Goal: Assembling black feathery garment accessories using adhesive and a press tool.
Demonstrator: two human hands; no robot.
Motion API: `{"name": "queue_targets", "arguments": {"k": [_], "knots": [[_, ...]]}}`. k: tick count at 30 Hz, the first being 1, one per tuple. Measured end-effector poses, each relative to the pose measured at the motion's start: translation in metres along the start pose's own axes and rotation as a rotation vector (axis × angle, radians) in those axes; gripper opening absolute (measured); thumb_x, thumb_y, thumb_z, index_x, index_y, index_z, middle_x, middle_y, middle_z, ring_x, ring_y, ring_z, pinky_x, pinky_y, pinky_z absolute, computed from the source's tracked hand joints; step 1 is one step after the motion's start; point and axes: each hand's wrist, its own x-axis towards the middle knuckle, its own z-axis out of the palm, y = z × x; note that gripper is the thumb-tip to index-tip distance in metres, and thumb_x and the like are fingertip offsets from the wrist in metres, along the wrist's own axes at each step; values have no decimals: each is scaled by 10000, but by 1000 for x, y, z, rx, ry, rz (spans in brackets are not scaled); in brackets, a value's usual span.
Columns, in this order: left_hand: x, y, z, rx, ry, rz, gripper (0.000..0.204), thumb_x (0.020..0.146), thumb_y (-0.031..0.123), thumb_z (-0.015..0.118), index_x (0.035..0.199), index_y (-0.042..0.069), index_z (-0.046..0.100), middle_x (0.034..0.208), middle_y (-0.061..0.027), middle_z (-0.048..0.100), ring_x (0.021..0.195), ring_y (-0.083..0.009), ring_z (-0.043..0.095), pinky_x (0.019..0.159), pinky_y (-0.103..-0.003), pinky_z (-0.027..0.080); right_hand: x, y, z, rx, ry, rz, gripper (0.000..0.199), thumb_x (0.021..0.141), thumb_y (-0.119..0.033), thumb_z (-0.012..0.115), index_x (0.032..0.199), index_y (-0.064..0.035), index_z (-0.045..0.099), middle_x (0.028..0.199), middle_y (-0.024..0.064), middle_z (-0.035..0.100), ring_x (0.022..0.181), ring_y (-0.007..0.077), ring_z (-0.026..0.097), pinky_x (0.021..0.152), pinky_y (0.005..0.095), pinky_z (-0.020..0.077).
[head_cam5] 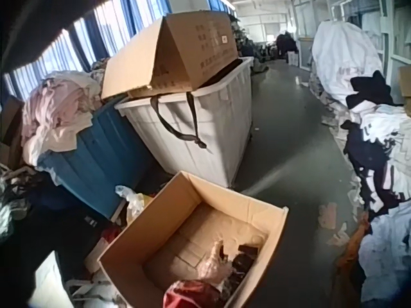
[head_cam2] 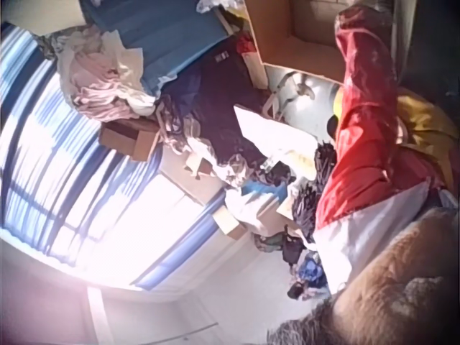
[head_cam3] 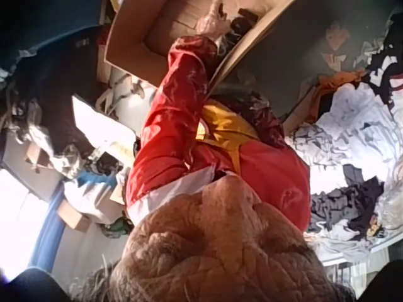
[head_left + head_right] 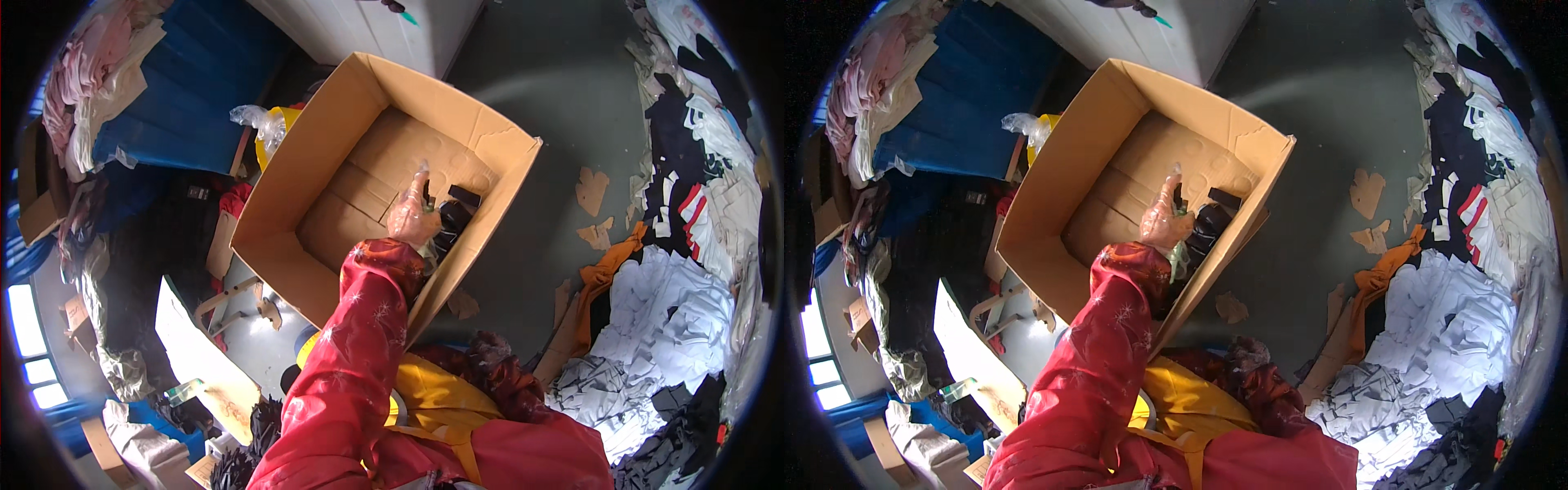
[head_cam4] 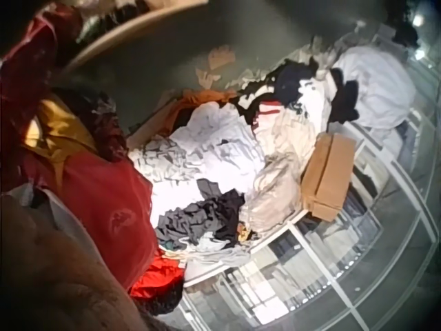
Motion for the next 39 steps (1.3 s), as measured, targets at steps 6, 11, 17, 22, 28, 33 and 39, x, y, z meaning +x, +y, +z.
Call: {"name": "queue_targets", "arguments": {"k": [6, 11, 17, 22, 28, 33, 39], "knots": [[-12, -10, -28, 8, -101, 78, 630, 687, 114, 641, 1298, 179, 501, 1114, -174, 644, 1037, -359, 615, 887, -404, 485, 3, 12, 0, 78, -57, 24, 259, 948, -291, 487, 1101, -100, 573, 944, 99, 600, 799, 282, 584, 655, 456, 484], [-18, -13, -33, -28, -109, -93, 607, 676, 86, 601, 1269, 192, 533, 1127, -160, 643, 1050, -354, 605, 886, -413, 483, -5, 1, 7, 294, -200, 51, 240, 950, -277, 493, 1066, -90, 588, 909, 103, 608, 774, 276, 591, 641, 438, 489], [-26, -29, -21, -17, -143, -174, 598, 668, 102, 637, 1252, 189, 546, 1044, -161, 672, 1003, -352, 629, 862, -407, 498, -38, -18, 2, 563, -371, 123, 223, 951, -260, 500, 1024, -77, 604, 866, 109, 617, 745, 269, 598, 624, 417, 494], [-31, -46, -13, -58, -43, -42, 632, 669, 111, 664, 1280, 179, 519, 1017, -143, 663, 938, -305, 642, 826, -384, 496, -35, -11, -9, 494, -374, 96, 219, 952, -249, 506, 1014, -68, 613, 846, 113, 624, 728, 263, 604, 614, 403, 498], [-33, -48, -29, -97, -33, 110, 610, 696, 96, 654, 1281, 177, 501, 1034, -137, 653, 949, -305, 644, 810, -383, 505, -33, -4, 15, -515, 292, -224, 266, 952, -267, 508, 1100, -64, 596, 890, 118, 628, 730, 253, 602, 620, 402, 498], [-38, -35, -42, -20, -81, 0, 533, 720, 122, 639, 1236, 194, 524, 1032, -144, 662, 958, -326, 640, 800, -401, 511, -45, -18, 31, -643, 259, -115, 304, 919, -211, 582, 1173, -44, 573, 944, 106, 627, 791, 243, 619, 667, 372, 508], [-41, -36, -41, 74, -122, -52, 512, 715, 140, 625, 1214, 215, 537, 1005, -142, 677, 938, -341, 643, 786, -415, 513, -50, -22, 40, -441, 290, -98, 342, 880, -189, 644, 1185, -54, 571, 972, 93, 634, 826, 230, 627, 659, 362, 509]]}}
